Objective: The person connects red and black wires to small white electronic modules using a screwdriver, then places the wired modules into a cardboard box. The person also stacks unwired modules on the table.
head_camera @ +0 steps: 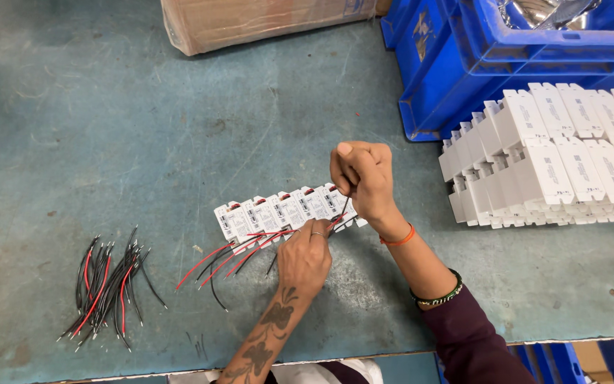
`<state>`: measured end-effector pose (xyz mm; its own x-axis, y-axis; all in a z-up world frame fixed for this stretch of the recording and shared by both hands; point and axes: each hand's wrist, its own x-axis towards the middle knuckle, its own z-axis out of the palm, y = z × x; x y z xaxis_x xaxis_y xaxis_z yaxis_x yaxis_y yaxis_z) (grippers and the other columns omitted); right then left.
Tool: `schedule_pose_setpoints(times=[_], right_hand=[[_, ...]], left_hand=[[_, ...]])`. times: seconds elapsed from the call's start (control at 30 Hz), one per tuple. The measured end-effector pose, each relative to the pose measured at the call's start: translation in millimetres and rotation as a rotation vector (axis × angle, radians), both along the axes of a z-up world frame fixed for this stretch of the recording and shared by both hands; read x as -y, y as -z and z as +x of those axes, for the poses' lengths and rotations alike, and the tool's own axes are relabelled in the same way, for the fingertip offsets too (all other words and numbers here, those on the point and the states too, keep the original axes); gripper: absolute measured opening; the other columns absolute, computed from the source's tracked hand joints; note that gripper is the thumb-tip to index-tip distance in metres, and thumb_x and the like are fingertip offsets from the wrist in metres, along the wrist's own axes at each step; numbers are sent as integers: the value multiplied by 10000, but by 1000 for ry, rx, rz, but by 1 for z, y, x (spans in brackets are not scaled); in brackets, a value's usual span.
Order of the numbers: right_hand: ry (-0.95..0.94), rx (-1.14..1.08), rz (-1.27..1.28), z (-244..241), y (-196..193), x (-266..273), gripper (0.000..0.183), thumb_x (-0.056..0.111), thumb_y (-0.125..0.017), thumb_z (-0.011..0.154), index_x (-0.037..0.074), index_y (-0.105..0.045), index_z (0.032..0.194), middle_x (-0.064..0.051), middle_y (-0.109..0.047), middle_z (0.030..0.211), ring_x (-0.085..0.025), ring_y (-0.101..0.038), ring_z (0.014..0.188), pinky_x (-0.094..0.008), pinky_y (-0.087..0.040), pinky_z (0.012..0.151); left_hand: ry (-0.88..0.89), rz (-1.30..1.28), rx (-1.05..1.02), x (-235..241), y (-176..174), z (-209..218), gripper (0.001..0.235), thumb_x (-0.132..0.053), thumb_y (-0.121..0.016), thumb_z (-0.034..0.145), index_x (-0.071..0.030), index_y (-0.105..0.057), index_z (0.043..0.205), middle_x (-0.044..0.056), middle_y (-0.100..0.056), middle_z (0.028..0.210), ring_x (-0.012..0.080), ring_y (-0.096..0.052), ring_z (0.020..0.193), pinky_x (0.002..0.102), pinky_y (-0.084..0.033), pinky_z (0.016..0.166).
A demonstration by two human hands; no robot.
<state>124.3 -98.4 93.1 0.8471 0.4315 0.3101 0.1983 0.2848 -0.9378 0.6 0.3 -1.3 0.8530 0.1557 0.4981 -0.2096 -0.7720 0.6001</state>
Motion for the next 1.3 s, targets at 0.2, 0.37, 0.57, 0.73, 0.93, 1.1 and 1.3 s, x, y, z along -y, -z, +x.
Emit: schedule_pose_setpoints(times=[0.2,0.37,0.57,0.73,0.93,1.1,1.3], right_hand=[[-14,-19,14,0,3,-1,499,175,-512,1000,90,-308,553,-47,-405,518,-88,-311,478,-289,-257,464],[-36,-14,23,-2,5,-3,493,163,-513,1007,86,-320,560,-28,-387,519,-90,-338,482,-285,-273,470],[-41,-13,4,-2,7,-2,493,157,-512,1007,84,-326,557,-28,-396,515,-86,-334,476,-281,-276,464],[-56,-22,27,-2,4,-5,498,159,-513,1013,85,-327,557,-23,-388,517,-90,-342,486,-288,-281,472],[-26,-17,19,-3,-5,0,503,161,-502,1013,94,-325,547,-45,-427,514,-85,-309,481,-289,-255,463],[22,86,24,-8,-16,19,504,172,-494,1018,87,-335,548,-54,-436,521,-87,-313,487,-284,-256,478],[84,72,80,-3,-19,42,526,181,-503,1020,83,-323,536,-64,-414,509,-94,-322,459,-280,-244,449]], left_hand=[[6,14,-38,1,1,2,91,-7,-630,885,3,-675,964,138,-682,826,320,-688,667,447,-508,547],[17,22,-48,3,4,4,98,0,-633,874,-11,-679,960,129,-684,827,309,-691,670,440,-512,544],[36,39,-28,2,7,5,119,-11,-632,886,-4,-684,992,124,-689,849,301,-695,685,427,-521,550],[19,-30,-45,2,-4,0,132,-98,-649,927,-25,-706,1021,135,-713,867,333,-703,708,446,-535,587],[-68,-115,-125,-25,-41,-33,131,-125,-626,953,-66,-719,1023,136,-746,916,341,-708,699,443,-537,613],[-173,-151,-210,-41,-75,-40,137,-186,-643,923,-66,-690,970,122,-741,901,313,-728,684,432,-530,587],[88,-149,-124,7,-69,-24,150,-99,-572,923,-69,-667,1035,142,-714,942,366,-691,739,472,-524,660]])
